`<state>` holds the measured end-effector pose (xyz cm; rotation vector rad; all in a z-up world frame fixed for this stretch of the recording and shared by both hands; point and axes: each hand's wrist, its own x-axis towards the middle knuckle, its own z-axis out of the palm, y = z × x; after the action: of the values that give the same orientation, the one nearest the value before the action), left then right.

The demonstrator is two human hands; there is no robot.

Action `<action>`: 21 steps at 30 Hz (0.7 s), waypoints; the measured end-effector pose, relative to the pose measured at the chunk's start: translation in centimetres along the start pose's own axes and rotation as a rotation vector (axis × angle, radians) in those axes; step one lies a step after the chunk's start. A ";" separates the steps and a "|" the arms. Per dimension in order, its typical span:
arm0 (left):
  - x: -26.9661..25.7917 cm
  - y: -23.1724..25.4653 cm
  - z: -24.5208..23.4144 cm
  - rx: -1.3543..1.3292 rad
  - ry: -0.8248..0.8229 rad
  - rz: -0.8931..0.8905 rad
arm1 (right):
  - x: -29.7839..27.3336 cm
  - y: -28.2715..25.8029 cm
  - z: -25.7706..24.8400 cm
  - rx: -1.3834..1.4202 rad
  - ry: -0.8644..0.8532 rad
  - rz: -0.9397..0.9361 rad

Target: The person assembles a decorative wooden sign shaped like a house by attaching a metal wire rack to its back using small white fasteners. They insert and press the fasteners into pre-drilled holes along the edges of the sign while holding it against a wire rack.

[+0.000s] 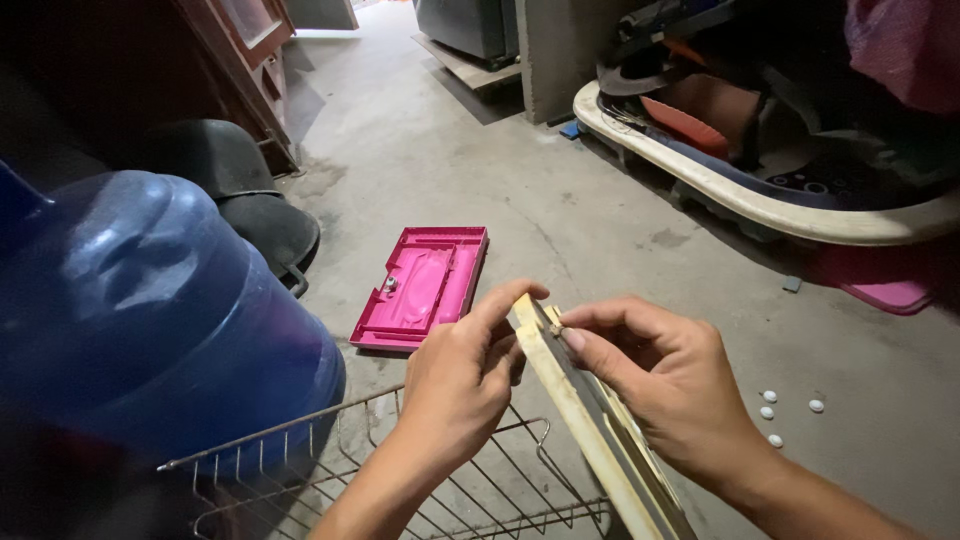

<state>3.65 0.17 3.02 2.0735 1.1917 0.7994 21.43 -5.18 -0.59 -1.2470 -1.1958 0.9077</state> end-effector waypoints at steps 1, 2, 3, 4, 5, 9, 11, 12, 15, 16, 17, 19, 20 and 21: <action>0.0 0.0 0.0 -0.011 0.009 0.021 | -0.2 0.1 0.2 -0.008 0.034 0.022; 0.0 -0.1 0.1 -0.022 0.018 0.043 | -0.4 0.1 0.3 -0.017 0.069 0.045; -0.1 -0.1 0.1 -0.023 0.013 0.030 | -0.5 0.0 0.4 -0.019 0.068 -0.002; -0.1 -0.1 0.1 -0.023 0.011 0.017 | -0.5 -0.1 0.5 -0.020 0.066 -0.050; -0.1 -0.1 0.1 -0.023 0.008 0.004 | -0.6 -0.2 0.6 -0.021 0.064 -0.099; -0.1 0.0 0.1 0.004 0.007 -0.009 | -0.4 -0.7 0.8 -0.056 0.096 0.009; -0.1 -0.1 0.1 -0.002 0.015 0.002 | -0.4 -0.7 0.8 -0.096 0.107 0.079; -0.1 -0.1 0.2 -0.009 0.018 0.012 | -0.4 -0.6 0.8 -0.068 0.098 0.060; -0.1 -0.3 0.2 -0.019 0.022 0.027 | -0.3 -0.4 0.9 -0.051 0.074 -0.015; -0.1 -0.4 0.3 -0.013 0.021 0.021 | -0.2 -0.4 0.8 -0.090 0.068 -0.052; -0.1 -0.4 0.3 -0.008 0.020 0.016 | -0.1 -0.4 0.7 -0.130 0.062 -0.088; -0.1 -0.4 0.2 0.001 0.019 0.016 | 0.2 -0.8 0.4 -0.174 0.018 -0.183; -0.1 -0.5 0.2 0.005 0.018 0.015 | 0.5 -1.0 0.3 -0.196 -0.006 -0.229; -0.1 -0.5 0.3 0.019 0.025 0.025 | 0.7 -1.2 0.2 -0.217 -0.009 -0.153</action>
<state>3.53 0.25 2.45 2.1029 1.1938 0.8311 21.24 -4.67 0.74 -1.3034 -1.4050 0.6854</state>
